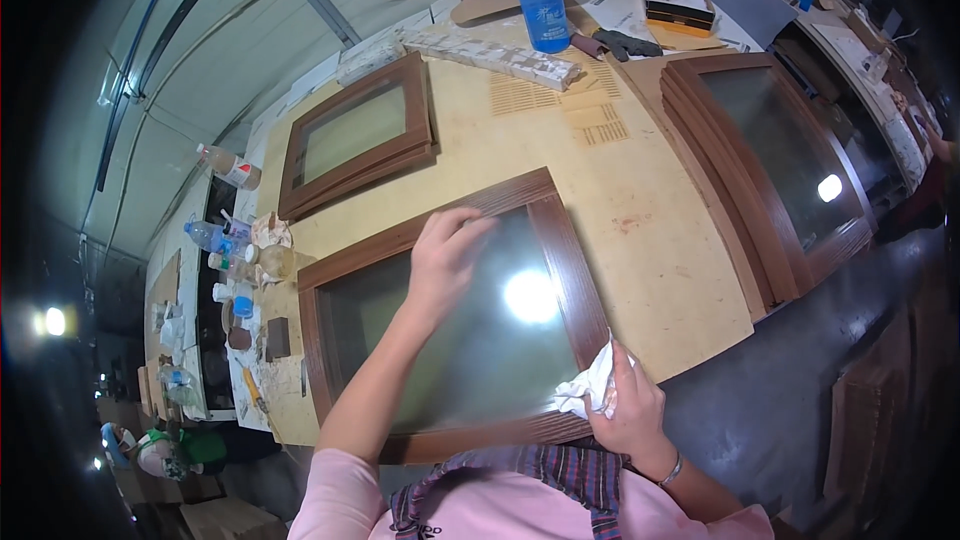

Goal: The person wipes the glass pane of a wooden cabinet door with a cloth, applies liquid from a bottle to the cloth, and continues to wipe the glass and wooden edges. They also use a small abrasive block to sand small sections of the wooden frame.

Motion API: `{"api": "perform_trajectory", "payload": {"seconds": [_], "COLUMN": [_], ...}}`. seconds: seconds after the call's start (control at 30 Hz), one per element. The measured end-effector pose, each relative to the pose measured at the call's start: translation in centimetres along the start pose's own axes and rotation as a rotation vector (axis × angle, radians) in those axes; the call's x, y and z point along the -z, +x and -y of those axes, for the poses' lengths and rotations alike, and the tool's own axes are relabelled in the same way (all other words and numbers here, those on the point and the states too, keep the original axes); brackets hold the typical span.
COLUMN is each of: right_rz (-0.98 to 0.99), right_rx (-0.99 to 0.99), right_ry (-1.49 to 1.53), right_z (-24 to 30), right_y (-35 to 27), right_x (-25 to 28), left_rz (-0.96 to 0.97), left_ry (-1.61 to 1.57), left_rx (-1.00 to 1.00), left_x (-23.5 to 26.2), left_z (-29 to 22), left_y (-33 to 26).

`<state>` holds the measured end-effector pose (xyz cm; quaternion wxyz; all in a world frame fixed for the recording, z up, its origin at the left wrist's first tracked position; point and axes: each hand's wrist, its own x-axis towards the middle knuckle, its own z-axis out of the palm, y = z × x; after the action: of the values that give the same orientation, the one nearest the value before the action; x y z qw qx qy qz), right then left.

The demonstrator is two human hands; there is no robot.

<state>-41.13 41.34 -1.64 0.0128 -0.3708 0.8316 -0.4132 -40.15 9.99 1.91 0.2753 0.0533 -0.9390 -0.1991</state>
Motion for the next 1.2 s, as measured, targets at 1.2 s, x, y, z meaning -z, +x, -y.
{"api": "perform_trajectory", "payload": {"seconds": [1.2], "right_rz": [-0.149], "right_rx": [-0.031], "right_ry": [0.136], "right_z": [-1.6], "right_y": [-1.2], "right_x": [-1.2], "left_rz": [1.046], "left_ry": [-0.347], "left_rx": [-0.484], "left_x": [-4.3], "left_z": [-7.5], "left_y": [9.0]}}
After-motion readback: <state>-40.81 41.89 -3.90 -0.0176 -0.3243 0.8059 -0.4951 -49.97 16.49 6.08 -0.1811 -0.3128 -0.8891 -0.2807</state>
